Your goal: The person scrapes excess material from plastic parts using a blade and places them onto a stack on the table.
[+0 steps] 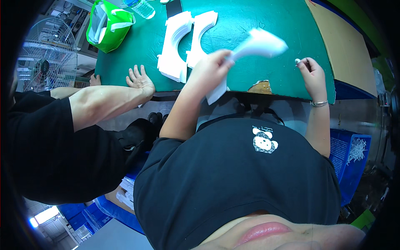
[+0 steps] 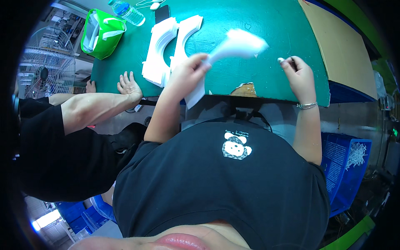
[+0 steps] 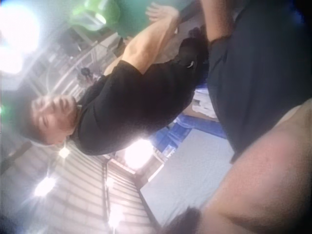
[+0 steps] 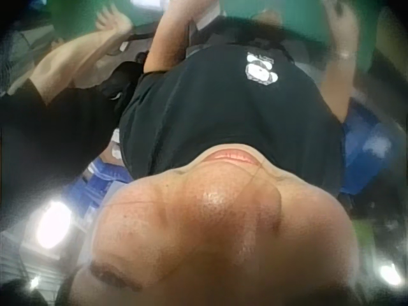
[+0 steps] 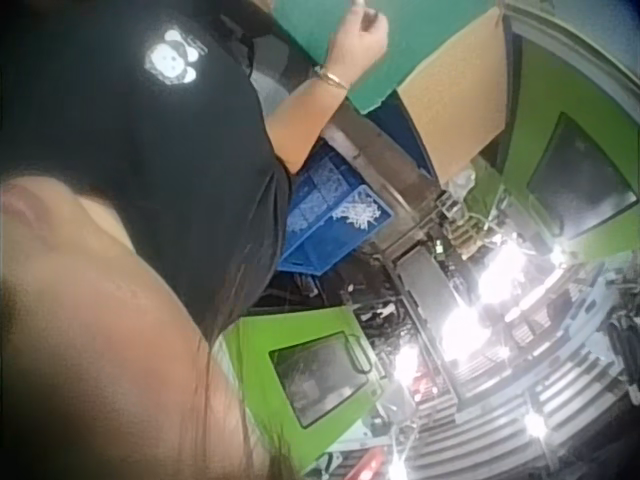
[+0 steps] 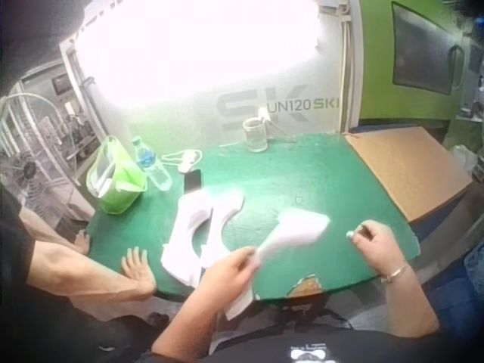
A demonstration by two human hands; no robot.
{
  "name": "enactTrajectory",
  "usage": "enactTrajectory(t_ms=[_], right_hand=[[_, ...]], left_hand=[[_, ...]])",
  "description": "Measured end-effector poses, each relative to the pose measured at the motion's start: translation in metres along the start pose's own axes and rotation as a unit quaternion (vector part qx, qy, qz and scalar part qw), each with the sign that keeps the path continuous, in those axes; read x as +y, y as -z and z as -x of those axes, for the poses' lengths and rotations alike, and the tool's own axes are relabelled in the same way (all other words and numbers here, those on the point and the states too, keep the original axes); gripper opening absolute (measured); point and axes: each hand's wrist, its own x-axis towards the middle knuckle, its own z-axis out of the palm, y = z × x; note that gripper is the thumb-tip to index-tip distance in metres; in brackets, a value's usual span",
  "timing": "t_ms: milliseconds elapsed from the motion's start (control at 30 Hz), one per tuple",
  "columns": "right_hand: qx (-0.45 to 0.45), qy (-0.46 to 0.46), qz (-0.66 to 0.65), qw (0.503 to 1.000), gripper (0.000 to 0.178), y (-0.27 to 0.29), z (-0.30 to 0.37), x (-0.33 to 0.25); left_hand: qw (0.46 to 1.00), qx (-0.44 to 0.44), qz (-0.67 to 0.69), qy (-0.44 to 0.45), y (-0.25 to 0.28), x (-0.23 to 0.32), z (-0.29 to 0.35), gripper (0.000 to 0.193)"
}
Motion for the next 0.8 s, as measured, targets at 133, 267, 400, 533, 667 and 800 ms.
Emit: enactTrajectory(t_ms=[133, 267, 400, 533, 667, 800], right_hand=[[0.176, -0.057, 0.311, 0.932, 0.043, 0.017, -0.007, 0.021], [0.200, -0.047, 0.407, 0.890, 0.039, 0.017, -0.012, 0.065], [0.258, -0.006, 0.444, 0.858, 0.035, 0.008, -0.007, 0.064], [0.258, 0.002, 0.442, 0.859, 0.035, 0.011, -0.006, 0.069], [0.260, 0.005, 0.442, 0.858, 0.034, 0.012, -0.007, 0.069], [0.260, 0.005, 0.440, 0.860, 0.034, 0.012, -0.008, 0.064]], left_hand=[[0.966, 0.191, -0.117, 0.131, 0.013, -0.035, -0.017, 0.037], [0.905, 0.264, -0.291, 0.164, 0.016, -0.055, -0.034, 0.044], [0.852, 0.279, -0.407, 0.178, 0.007, -0.071, -0.039, 0.049], [0.879, 0.196, -0.386, 0.201, 0.005, -0.066, -0.039, 0.057], [0.881, 0.134, -0.391, 0.228, 0.002, -0.062, -0.046, 0.058], [0.861, 0.129, -0.424, 0.249, 0.001, -0.067, -0.053, 0.058]])
